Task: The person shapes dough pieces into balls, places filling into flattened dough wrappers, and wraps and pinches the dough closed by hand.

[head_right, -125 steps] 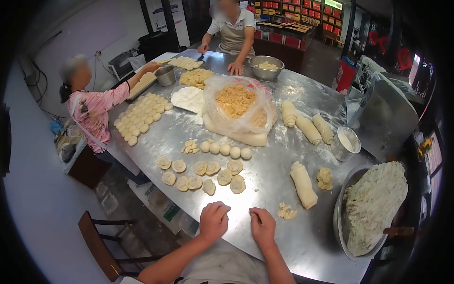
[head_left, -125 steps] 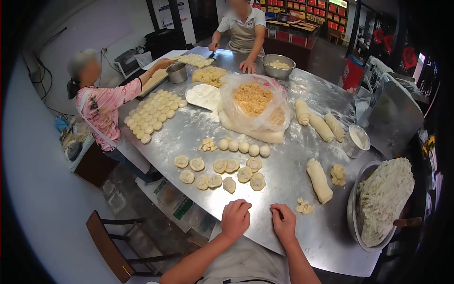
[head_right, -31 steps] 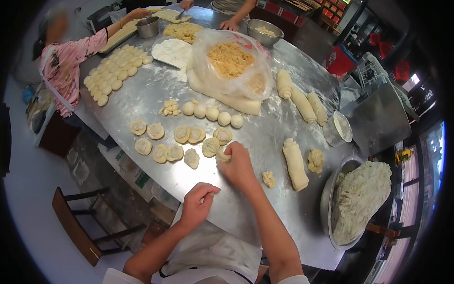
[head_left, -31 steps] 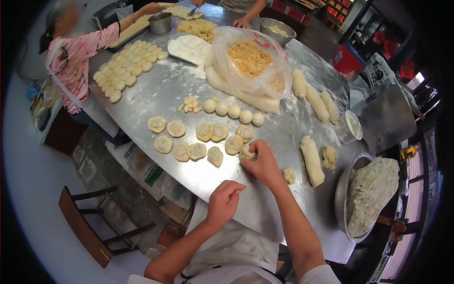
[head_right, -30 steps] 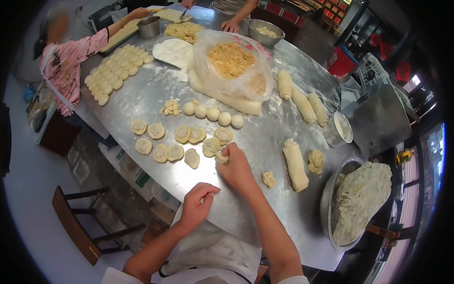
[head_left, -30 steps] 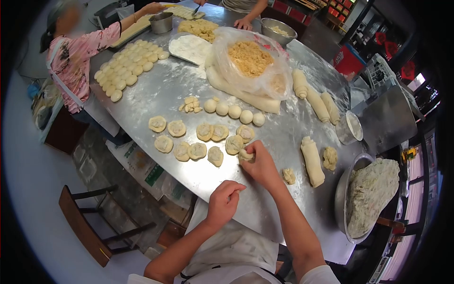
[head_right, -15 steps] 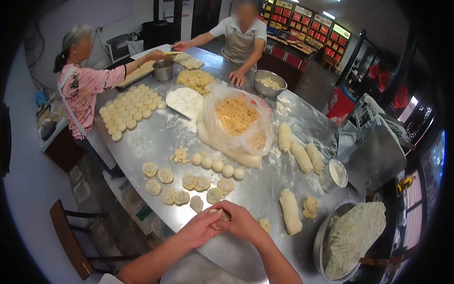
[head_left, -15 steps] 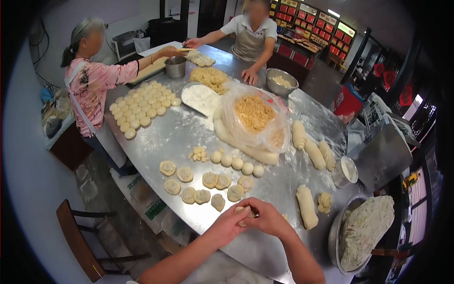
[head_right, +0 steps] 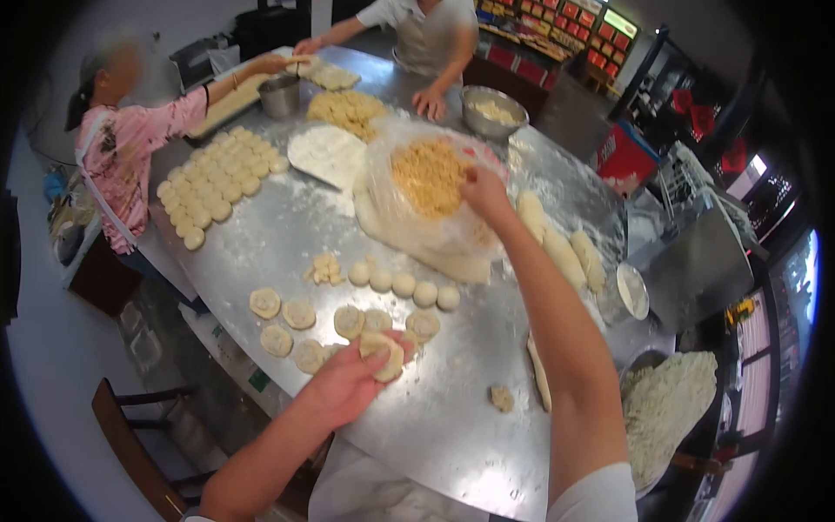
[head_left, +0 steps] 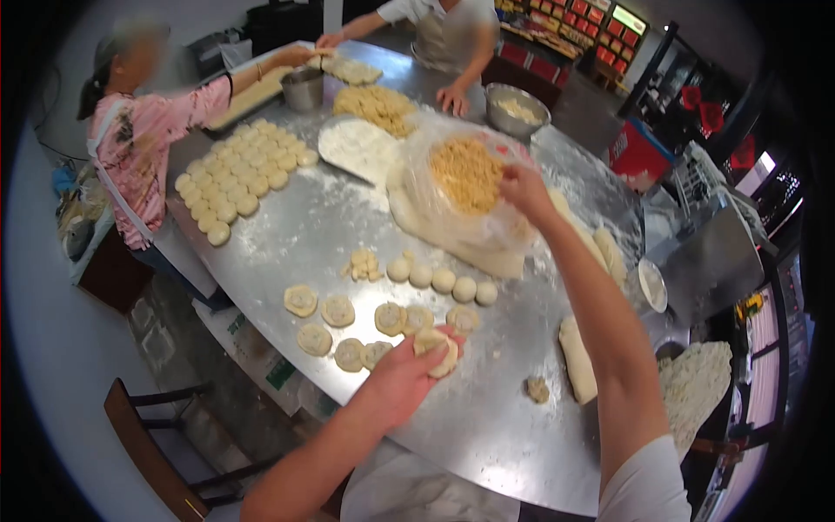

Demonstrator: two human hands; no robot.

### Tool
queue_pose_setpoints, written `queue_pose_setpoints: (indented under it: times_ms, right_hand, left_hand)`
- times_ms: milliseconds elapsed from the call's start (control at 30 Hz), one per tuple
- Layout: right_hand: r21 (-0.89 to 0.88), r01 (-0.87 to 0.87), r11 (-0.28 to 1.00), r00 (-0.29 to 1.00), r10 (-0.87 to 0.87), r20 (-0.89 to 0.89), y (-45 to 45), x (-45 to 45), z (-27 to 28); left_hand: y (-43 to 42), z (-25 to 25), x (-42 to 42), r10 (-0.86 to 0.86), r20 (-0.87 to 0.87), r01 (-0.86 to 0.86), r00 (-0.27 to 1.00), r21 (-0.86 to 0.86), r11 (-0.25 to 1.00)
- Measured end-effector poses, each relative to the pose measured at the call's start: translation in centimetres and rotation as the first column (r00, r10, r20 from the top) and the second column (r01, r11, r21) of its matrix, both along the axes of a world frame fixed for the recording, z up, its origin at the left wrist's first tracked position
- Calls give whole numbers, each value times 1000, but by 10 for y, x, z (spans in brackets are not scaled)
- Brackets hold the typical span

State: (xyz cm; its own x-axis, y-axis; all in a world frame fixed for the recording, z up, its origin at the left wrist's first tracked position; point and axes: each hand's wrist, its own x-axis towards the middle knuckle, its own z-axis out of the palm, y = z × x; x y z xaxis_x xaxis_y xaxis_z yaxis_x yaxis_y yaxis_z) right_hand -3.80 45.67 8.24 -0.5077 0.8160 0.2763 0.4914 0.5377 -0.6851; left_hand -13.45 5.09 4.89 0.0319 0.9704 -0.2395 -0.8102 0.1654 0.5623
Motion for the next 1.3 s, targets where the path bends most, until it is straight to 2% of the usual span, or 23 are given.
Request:
queue_pose_setpoints:
  times_ms: [133,233,333,400,433,533,633,733,833,900,967,1033,1133,1233,1300]
  right_hand:
    - [-134,210,968,965,-183,190,11,-12,6]
    - [-34,121,992,941,-104,322,7,-22,-6]
    - [214,-55,975,939,-22,343,2,-28,-33]
    - [177,-74,981,910,-7,415,-18,-34,-22]
    - [158,-79,984,892,-1,452,-24,-33,-19]
    - [254,-80,964,910,-34,414,-21,-34,-25]
    - [224,-17,974,941,-61,334,-11,-32,-25]
    - [23,71,997,995,-73,66,2,-32,-30]
    - [228,0,974,989,-34,147,-11,-36,-33]
    - [137,-35,990,975,4,221,-30,-41,-21]
    - [340,-55,939,938,-68,341,-13,-49,-45]
    - [354,-46,934,936,-84,342,-20,-46,-38]
    - [306,42,951,989,-83,123,-17,-39,-31]
    - [-122,66,990,967,-93,-238,-3,-37,-23]
    - [-9,28,1000,999,-29,-33,-7,-26,-33]
  left_hand:
    - [5,18,-15,-3,42,6,999,-69,998]
    - [13,19,-24,10,24,-9,1000,-66,998]
    - [30,20,-30,40,-21,-41,999,-56,998]
    - [45,22,-35,63,-95,-68,994,-52,996]
    - [52,23,-36,76,-74,-81,994,-62,995]
    - [77,33,-44,123,-31,-125,992,-66,990]
    - [93,37,-52,144,27,-143,989,-19,990]
    - [100,35,-52,167,37,-166,985,-11,986]
    - [107,31,-52,183,26,-182,983,-44,982]
    - [114,26,-51,182,20,-180,983,-63,982]
    - [120,26,-51,184,-7,-184,983,-45,982]
    - [128,30,-56,200,-24,-201,979,-38,979]
    - [142,36,-58,217,-10,-217,976,-38,975]
    - [158,33,-63,217,14,-217,976,-24,976]
    - [173,27,-62,213,5,-213,977,15,977]
